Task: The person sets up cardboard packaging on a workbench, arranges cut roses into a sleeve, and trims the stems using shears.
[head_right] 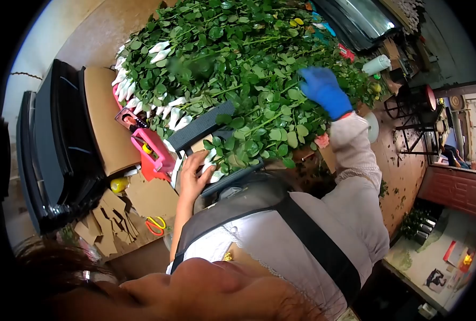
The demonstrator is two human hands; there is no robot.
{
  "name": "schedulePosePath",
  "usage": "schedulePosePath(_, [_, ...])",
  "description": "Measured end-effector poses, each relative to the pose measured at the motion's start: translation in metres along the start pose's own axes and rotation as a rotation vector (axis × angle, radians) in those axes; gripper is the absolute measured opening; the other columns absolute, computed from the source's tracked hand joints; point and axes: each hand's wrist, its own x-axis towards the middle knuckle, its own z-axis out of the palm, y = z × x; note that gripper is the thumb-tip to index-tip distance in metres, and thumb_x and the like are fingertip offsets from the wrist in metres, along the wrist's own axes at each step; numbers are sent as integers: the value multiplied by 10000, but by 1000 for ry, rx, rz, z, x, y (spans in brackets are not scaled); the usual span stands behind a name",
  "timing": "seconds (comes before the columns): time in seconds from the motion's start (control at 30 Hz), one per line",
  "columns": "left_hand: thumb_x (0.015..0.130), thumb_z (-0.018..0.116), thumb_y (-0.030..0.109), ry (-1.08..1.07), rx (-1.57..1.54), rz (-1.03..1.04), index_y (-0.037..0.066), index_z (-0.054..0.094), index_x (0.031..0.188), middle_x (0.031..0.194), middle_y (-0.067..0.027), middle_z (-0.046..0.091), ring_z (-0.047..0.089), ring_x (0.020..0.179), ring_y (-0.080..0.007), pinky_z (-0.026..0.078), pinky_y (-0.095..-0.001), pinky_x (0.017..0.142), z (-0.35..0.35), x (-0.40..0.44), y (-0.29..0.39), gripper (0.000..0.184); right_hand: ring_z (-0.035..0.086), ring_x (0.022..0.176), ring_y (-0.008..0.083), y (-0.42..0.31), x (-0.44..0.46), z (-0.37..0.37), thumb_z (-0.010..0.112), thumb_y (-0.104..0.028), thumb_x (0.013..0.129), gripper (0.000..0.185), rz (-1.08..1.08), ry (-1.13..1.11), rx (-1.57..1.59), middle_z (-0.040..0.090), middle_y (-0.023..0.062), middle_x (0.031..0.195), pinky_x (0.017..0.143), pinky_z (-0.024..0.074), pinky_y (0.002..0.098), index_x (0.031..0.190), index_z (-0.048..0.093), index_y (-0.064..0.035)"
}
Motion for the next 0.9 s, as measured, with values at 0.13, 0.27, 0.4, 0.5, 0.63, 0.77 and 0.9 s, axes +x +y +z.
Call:
schedulePosePath(0.13, [841, 721, 106, 110, 156, 71, 59, 713, 1056, 1082, -117, 645, 605, 960, -318, 497, -381, 840, 5, 9, 4, 220, 633, 1088, 314, -78, 62, 11, 607, -242, 894, 407, -284, 145, 420, 648, 136, 1229, 931, 504, 430, 1293, 604, -164])
schedulePosePath(0.27, [829, 725, 80, 158, 42, -20, 39, 726, 954, 958, -96, 636, 606, 894, -285, 490, -370, 780, 14, 10, 0, 132, 641, 1073, 316, -119, 133, 94, 621, -210, 881, 437, -301, -106, -7, 653, 126, 1216, 902, 515, 448, 1316, 584, -215])
schedulePosePath(0.4, [831, 732, 81, 183, -136, -95, 33, 724, 960, 962, -104, 653, 621, 884, -278, 492, -358, 770, 19, 5, -13, 137, 641, 1072, 307, -115, 150, 88, 657, -136, 848, 473, -397, 177, 159, 664, 99, 1173, 888, 523, 444, 1304, 592, -246])
schedulePosePath(0.5, [816, 760, 105, 216, -180, -198, 31, 646, 995, 936, -112, 640, 615, 852, -291, 492, -354, 743, 24, 2, -18, 224, 648, 1051, 311, -120, 107, 1, 627, -31, 823, 520, -576, 536, 305, 676, 90, 1159, 927, 522, 419, 1306, 619, -225])
schedulePosePath(0.63, [837, 768, 137, 156, -236, -304, 14, 601, 959, 890, -113, 617, 595, 720, -215, 480, -326, 624, 24, 0, -27, 241, 665, 942, 285, -105, 48, -71, 616, -30, 846, 524, -810, 605, 249, 690, 66, 1082, 809, 543, 396, 1311, 612, -272])
schedulePosePath(0.77, [824, 790, 146, 198, -132, -196, 45, 458, 1222, 1035, -129, 640, 653, 945, -236, 524, -348, 823, 17, 1, -20, 528, 639, 850, 306, -85, -13, -72, 588, 17, 794, 532, -673, 276, -116, 644, 90, 923, 731, 517, 434, 1259, 609, -241])
schedulePosePath(0.9, [807, 800, 85, 267, -303, -197, 66, 395, 1347, 1257, -138, 576, 629, 1053, -213, 541, -349, 829, 35, 0, -38, 675, 621, 833, 320, -61, -34, -28, 599, 19, 764, 506, -535, 62, -147, 623, 100, 894, 716, 501, 438, 1215, 604, -209])
